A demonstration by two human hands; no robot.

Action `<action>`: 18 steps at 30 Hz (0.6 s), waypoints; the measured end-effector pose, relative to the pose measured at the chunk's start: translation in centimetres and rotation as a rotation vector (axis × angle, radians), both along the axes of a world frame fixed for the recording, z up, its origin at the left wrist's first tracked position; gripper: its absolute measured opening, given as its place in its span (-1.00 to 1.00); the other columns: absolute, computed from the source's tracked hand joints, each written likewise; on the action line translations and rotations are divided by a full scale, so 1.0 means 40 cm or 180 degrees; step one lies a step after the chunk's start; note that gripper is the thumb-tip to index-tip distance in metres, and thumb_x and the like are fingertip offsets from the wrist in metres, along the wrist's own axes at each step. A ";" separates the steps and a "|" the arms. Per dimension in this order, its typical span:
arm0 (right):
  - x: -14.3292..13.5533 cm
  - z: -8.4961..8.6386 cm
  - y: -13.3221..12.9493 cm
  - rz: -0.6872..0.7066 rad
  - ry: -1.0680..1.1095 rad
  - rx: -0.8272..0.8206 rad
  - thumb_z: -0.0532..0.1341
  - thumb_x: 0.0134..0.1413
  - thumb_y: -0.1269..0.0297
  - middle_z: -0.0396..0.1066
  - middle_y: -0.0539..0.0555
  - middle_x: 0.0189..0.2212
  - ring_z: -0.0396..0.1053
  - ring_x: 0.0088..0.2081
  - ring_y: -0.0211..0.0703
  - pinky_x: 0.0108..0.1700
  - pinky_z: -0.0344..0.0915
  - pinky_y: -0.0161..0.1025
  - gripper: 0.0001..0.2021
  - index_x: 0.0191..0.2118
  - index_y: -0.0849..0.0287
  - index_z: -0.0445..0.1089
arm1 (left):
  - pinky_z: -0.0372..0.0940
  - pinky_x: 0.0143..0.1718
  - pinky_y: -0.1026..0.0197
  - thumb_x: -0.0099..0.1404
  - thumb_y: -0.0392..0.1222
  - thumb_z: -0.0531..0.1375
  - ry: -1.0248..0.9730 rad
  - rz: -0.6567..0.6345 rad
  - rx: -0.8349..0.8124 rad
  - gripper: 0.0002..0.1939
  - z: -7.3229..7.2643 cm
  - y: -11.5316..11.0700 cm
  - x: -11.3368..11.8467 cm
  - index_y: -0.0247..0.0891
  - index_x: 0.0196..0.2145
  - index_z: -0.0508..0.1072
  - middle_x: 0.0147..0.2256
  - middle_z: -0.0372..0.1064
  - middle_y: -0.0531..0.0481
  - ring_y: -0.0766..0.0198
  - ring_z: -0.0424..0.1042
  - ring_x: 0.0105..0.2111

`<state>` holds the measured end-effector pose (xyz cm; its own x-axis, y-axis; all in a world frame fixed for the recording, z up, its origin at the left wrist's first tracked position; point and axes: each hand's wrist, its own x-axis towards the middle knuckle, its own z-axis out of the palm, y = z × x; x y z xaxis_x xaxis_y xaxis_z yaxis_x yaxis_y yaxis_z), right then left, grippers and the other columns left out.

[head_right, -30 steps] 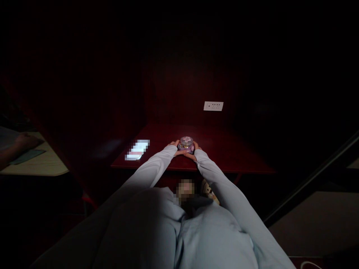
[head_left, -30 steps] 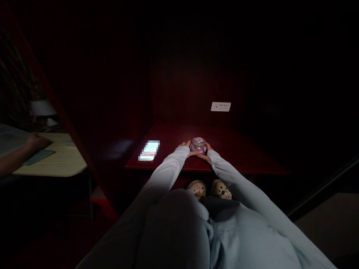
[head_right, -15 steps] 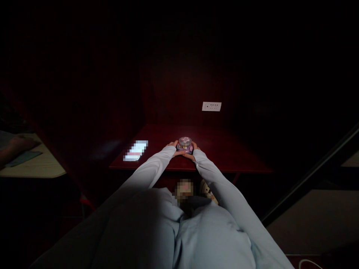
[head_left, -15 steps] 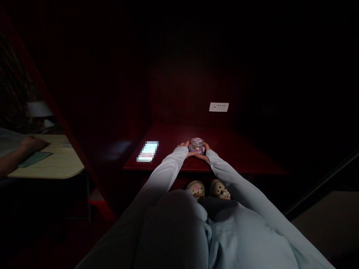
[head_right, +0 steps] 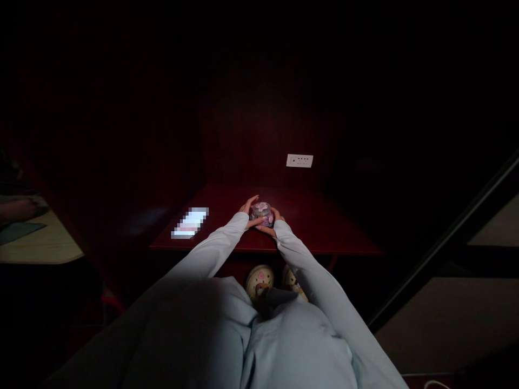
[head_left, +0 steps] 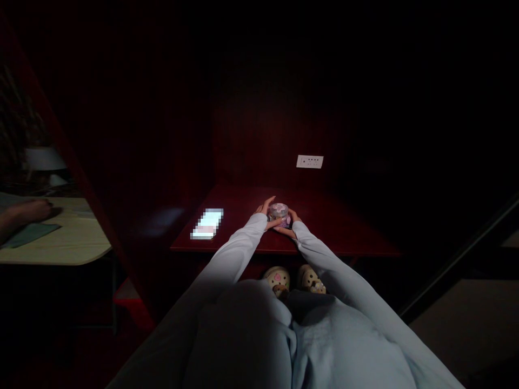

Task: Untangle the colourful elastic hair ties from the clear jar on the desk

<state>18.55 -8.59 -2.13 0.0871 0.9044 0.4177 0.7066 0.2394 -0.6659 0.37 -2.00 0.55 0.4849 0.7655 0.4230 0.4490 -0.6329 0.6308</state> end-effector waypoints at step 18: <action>-0.007 0.024 0.019 0.0080 0.1852 -0.0355 0.49 -0.04 0.01 0.11 0.25 0.49 0.20 0.45 0.15 0.45 0.20 0.16 0.13 0.54 -0.03 -0.13 | 0.30 0.39 0.00 0.36 -0.04 0.33 -0.0501 -0.0026 0.0007 -0.30 0.001 0.007 0.011 -0.10 0.40 0.31 0.34 0.36 -0.12 0.01 0.36 0.34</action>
